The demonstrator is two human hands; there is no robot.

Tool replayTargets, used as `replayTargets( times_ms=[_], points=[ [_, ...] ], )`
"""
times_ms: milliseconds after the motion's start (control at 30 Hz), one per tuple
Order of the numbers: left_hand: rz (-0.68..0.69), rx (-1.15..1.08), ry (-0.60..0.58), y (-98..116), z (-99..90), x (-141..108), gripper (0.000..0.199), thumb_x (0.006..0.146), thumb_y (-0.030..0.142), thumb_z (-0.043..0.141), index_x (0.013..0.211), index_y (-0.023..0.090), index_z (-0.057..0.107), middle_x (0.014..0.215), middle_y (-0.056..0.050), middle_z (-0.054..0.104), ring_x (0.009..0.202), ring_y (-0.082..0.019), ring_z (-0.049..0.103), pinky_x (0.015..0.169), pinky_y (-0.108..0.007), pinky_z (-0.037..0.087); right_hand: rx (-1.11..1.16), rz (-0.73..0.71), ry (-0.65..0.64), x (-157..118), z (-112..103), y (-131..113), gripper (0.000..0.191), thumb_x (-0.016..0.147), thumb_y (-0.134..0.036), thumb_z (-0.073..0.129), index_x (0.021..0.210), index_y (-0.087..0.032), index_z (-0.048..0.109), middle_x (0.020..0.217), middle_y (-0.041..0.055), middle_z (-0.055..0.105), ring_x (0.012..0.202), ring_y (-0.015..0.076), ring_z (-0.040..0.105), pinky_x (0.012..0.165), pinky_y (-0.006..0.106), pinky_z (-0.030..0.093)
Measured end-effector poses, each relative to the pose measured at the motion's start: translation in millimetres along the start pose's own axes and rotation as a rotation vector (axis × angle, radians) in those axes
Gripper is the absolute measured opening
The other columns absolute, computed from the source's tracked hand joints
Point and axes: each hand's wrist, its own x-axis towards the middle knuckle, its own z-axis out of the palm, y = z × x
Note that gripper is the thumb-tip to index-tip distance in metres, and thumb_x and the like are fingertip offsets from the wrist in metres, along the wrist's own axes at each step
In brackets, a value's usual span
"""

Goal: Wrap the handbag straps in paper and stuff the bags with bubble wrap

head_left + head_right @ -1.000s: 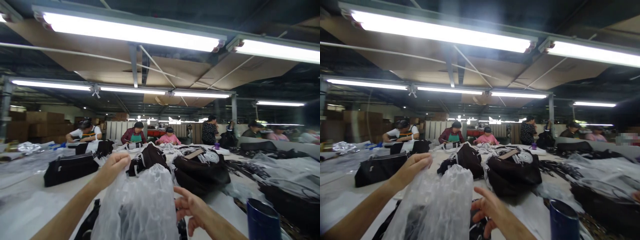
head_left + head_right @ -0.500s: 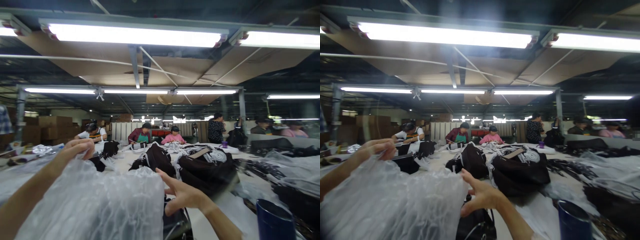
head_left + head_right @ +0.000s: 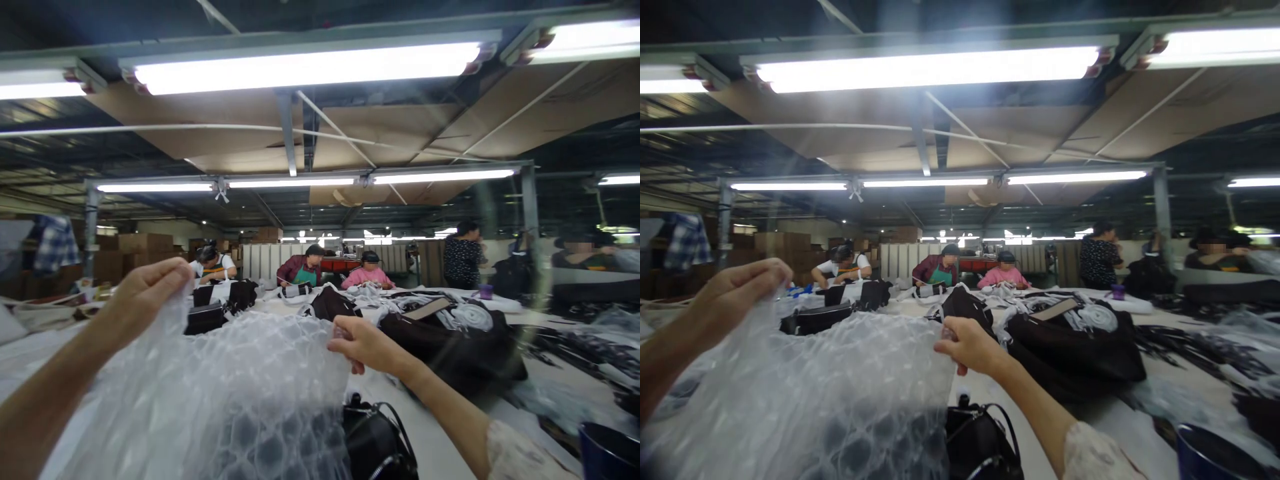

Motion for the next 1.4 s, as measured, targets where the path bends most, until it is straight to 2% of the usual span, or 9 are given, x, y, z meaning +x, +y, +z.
replayTargets(
  times_ms=[167,300,500,633,733,867,1033,1167,1400],
  points=[
    [0.356,0.321,-0.360,57.2,109.1,-18.7,0.032,0.097,0.033,0.039,0.070,0.020,0.050,0.075,-0.001,0.057,0.071,-0.017,0.053,0.064,-0.027,0.041,0.041,-0.087,0.047,1.9,2.0,-47.3,0.024,0.069,-0.029,0.074,0.066,-0.017,0.053,0.059,-0.0074,0.047,0.052,0.0071,0.047,0.047,0.018,0.037],
    [0.419,0.580,-0.364,59.3,166.3,-23.7,0.020,0.095,0.014,0.042,0.084,0.018,0.058,0.104,-0.007,0.067,0.099,-0.021,0.061,0.088,-0.033,0.046,0.376,-0.142,0.047,-9.1,18.1,-55.3,0.020,0.067,-0.028,0.070,0.079,-0.016,0.060,0.066,-0.0045,0.057,0.058,0.0099,0.051,0.051,0.020,0.040],
    [0.340,0.695,-0.333,50.4,200.1,-27.5,0.018,0.092,0.011,0.044,0.093,0.017,0.060,0.089,-0.008,0.068,0.082,-0.027,0.066,0.072,-0.037,0.050,0.718,-0.109,0.253,-17.2,33.7,-40.9,0.034,0.058,-0.033,0.086,0.076,-0.018,0.060,0.061,-0.0052,0.059,0.054,0.0091,0.050,0.050,0.019,0.037],
    [0.318,0.750,-0.290,51.9,211.0,-24.0,0.021,0.094,0.011,0.039,0.098,0.015,0.060,0.096,-0.012,0.066,0.088,-0.030,0.065,0.076,-0.040,0.050,1.057,-0.020,0.214,-28.0,38.1,-34.4,0.041,0.071,-0.053,0.078,0.091,-0.021,0.061,0.074,-0.0002,0.068,0.064,0.0148,0.060,0.054,0.023,0.044],
    [0.302,0.756,-0.319,50.7,220.1,-22.5,0.024,0.097,0.013,0.036,0.100,0.014,0.060,0.101,-0.014,0.065,0.090,-0.031,0.066,0.079,-0.042,0.051,1.003,-0.019,0.136,-38.4,43.7,-29.3,0.059,0.066,-0.053,0.083,0.111,-0.025,0.057,0.092,0.0013,0.071,0.083,0.0203,0.066,0.069,0.029,0.051],
    [0.279,0.669,-0.418,54.4,211.6,-18.9,0.026,0.101,0.024,0.037,0.111,0.012,0.057,0.107,-0.014,0.066,0.095,-0.028,0.066,0.083,-0.038,0.052,0.786,-0.054,0.103,-44.3,43.6,-20.9,0.056,0.056,-0.035,0.091,0.102,-0.019,0.062,0.092,0.0016,0.071,0.083,0.0193,0.065,0.074,0.029,0.050],
    [0.232,0.397,-0.751,57.5,144.3,11.1,0.077,0.075,0.046,0.077,0.140,0.020,0.045,0.127,-0.009,0.064,0.114,-0.027,0.061,0.094,-0.033,0.048,0.747,-0.117,0.134,-47.8,13.3,-11.6,0.050,0.065,-0.036,0.086,0.107,-0.020,0.064,0.088,0.0005,0.073,0.078,0.0182,0.066,0.074,0.030,0.053],
    [-0.051,0.204,-1.021,44.2,107.0,31.3,0.043,0.065,0.036,0.080,0.105,0.019,0.071,0.101,-0.002,0.074,0.095,-0.026,0.067,0.076,-0.027,0.051,0.590,-0.148,0.302,-49.9,-9.7,-6.4,0.041,0.069,-0.041,0.083,0.100,-0.020,0.065,0.092,0.0027,0.073,0.080,0.0206,0.067,0.074,0.033,0.055],
    [-0.024,-0.093,-0.514,31.6,114.4,27.7,0.013,0.068,0.024,0.074,0.078,0.017,0.070,0.067,0.003,0.066,0.062,-0.013,0.059,0.056,-0.019,0.041,0.394,-0.229,0.813,-56.4,-39.6,10.2,0.073,0.073,-0.054,0.078,0.132,-0.025,0.047,0.133,0.0135,0.060,0.125,0.0283,0.057,0.108,0.046,0.044]
  ],
)
